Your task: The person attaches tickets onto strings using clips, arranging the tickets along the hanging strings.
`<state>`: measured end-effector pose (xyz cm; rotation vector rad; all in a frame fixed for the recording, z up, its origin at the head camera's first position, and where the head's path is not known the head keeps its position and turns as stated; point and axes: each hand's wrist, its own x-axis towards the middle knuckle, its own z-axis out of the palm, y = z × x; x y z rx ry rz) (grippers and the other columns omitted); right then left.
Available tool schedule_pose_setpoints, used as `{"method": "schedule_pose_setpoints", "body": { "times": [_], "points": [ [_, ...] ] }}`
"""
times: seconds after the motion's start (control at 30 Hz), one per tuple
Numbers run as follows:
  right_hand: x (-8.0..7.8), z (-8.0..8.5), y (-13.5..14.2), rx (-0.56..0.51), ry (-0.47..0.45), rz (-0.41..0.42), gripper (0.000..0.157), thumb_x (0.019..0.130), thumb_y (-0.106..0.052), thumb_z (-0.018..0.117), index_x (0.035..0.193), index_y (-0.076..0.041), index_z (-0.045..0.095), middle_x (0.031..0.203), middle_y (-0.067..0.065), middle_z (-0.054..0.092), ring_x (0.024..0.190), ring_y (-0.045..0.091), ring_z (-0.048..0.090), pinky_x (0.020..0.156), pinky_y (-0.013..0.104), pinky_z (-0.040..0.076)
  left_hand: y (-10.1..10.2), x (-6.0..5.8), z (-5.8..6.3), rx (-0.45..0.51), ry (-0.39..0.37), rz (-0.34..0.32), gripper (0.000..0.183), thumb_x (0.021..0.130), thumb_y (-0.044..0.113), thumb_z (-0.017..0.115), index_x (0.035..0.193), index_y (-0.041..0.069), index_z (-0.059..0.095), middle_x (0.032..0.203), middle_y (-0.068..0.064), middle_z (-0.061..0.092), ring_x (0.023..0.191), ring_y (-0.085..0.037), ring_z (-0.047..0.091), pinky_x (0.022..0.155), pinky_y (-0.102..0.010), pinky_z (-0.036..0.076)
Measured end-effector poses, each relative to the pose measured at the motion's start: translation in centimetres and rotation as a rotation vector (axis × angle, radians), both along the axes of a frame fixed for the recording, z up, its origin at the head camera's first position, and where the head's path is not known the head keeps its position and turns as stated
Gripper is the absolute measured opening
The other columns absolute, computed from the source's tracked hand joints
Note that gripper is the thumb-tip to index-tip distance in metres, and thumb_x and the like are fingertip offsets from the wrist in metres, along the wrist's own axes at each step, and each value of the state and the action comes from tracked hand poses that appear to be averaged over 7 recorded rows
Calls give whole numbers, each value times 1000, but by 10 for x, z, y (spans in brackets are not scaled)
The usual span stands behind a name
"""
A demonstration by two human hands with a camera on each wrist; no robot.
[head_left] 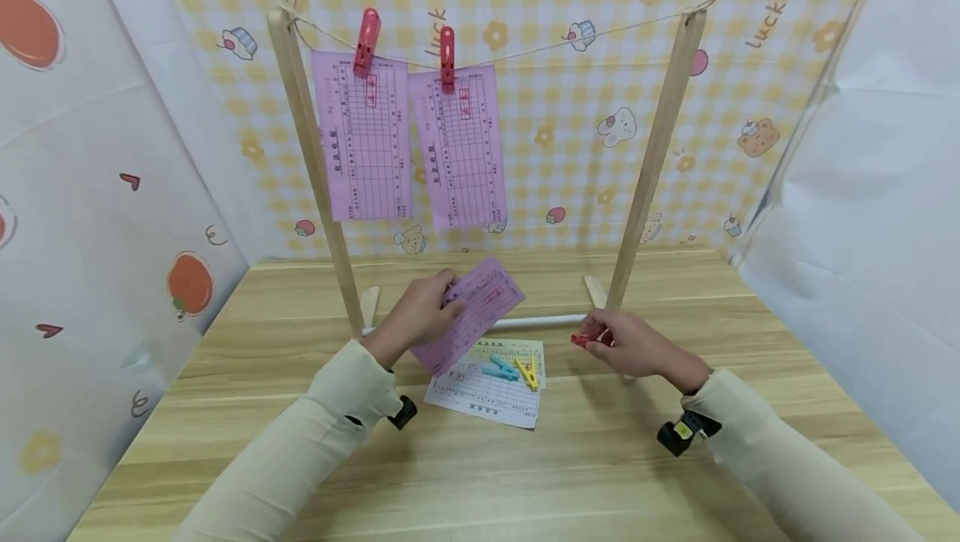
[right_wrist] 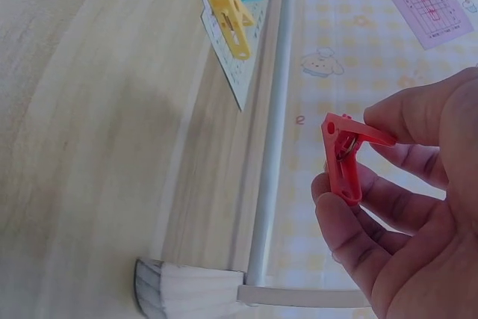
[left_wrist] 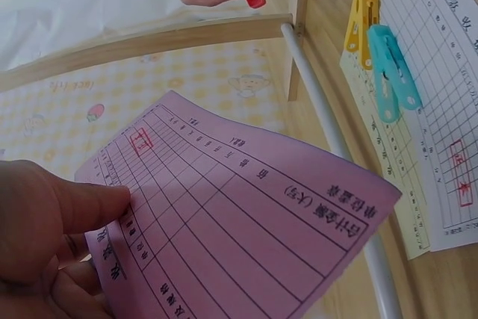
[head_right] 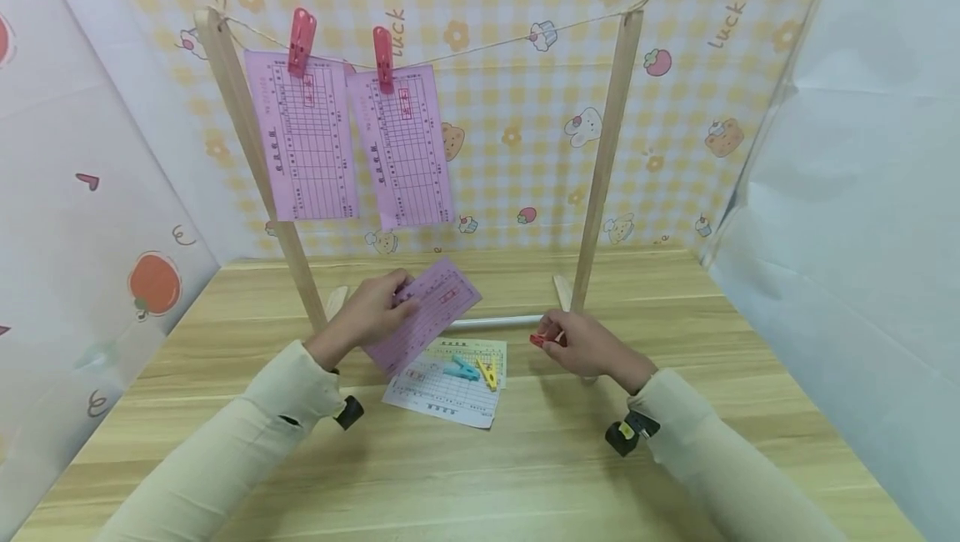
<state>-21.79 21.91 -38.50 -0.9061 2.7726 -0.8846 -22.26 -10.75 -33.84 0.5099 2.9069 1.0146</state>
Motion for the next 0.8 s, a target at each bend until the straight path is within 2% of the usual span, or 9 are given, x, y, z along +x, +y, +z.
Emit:
{"method": "schedule_pose_setpoints", "body": {
  "times": [0.13,0.33,0.57,0.8],
  "points": [
    [0,3,-2,15,20,10,10,90,-3,64,100,-3,61,86,-1,62,70,13,58,58,26,49,3,1,4,14,0,-3,14,96,12,61,108,6,58,103,-13,65,85,-23,63,69,-34,54],
    [1,9,-3,24,48,22,10,91,-3,64,100,-4,61,85,-1,62,69,14,58,57,26,48,7,1,11,21,0,-18,10,96,12,61,104,6,57,99,-11,64,81,-21,62,65,-32,53],
    [0,16,-4,40,53,13,10,90,-4,65,100,-6,61,83,-3,62,62,13,52,52,25,44,13,0,17,9,15,-32,10,96,14,61,102,8,57,96,-9,64,78,-20,61,63,-31,51],
    [-3,23,-4,52,41,9,10,91,-5,64,100,-5,61,84,-3,63,66,10,53,56,26,46,19,1,24,28,31,-50,10,96,13,61,103,6,57,97,-10,64,80,-21,62,64,-31,52]
  ]
}}
